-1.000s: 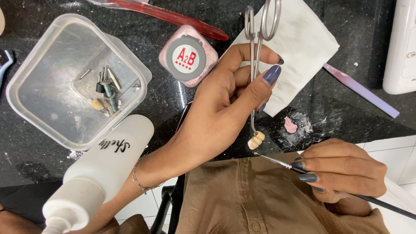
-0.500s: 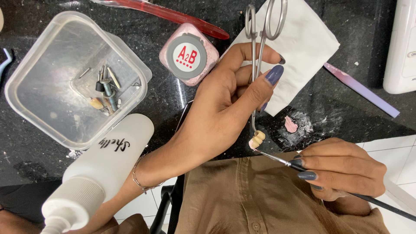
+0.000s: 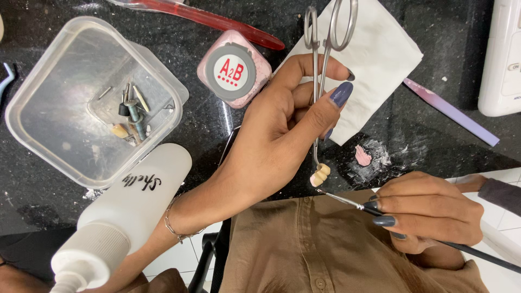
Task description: The person holds a partial denture with forceps in one hand and uses a fine brush to apply and shape pink ceramic powder onto the denture teeth, dipping the brush into powder on the bench and adding liquid from a squeeze bottle while working over a tissue on the counter.
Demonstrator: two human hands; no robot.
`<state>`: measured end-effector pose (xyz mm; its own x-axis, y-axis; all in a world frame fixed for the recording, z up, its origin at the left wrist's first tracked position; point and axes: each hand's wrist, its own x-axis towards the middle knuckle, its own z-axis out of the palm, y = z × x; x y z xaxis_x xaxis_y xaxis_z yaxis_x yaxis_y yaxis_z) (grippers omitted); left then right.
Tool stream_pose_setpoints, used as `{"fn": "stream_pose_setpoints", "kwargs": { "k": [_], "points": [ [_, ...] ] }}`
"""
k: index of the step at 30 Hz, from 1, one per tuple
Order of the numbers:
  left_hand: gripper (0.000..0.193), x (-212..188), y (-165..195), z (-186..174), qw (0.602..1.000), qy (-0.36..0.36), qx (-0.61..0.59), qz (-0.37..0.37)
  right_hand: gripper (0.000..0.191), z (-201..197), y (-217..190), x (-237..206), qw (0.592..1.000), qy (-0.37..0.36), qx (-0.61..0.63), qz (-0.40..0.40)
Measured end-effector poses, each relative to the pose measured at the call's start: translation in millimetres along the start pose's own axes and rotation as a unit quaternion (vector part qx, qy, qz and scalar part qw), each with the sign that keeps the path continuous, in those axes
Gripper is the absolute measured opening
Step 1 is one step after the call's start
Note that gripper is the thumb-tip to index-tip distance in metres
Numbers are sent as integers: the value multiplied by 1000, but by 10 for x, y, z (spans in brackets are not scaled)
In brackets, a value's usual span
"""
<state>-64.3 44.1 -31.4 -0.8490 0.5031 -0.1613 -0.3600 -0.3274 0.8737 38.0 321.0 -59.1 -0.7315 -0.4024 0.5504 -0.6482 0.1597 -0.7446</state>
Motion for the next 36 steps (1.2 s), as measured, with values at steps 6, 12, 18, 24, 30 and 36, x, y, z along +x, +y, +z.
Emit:
{"fn": "stream_pose_setpoints", "kwargs": {
  "k": [6, 12, 18, 24, 30, 36],
  "points": [
    [24, 24, 34, 13, 999, 10, 30, -16, 15, -55, 1, -116, 998, 52, 28, 28],
    [28, 40, 65, 52, 1000, 10, 19, -21, 20, 89, -25, -131, 982, 179, 24, 47],
    [28, 43, 64, 64, 1000, 11, 8, -22, 19, -88, -60, -82, 995, 56, 49, 70],
    [27, 41, 55, 65, 999, 17, 13, -32, 16, -183, -105, -14, 993, -8, 78, 93],
    [28, 44, 50, 45, 999, 13, 20, -27, 17, -109, -86, 47, 995, -6, 62, 72],
    [25, 31, 33, 30, 1000, 7, 0, -14, 15, -80, -51, -1, 998, -5, 30, 54]
  ]
}}
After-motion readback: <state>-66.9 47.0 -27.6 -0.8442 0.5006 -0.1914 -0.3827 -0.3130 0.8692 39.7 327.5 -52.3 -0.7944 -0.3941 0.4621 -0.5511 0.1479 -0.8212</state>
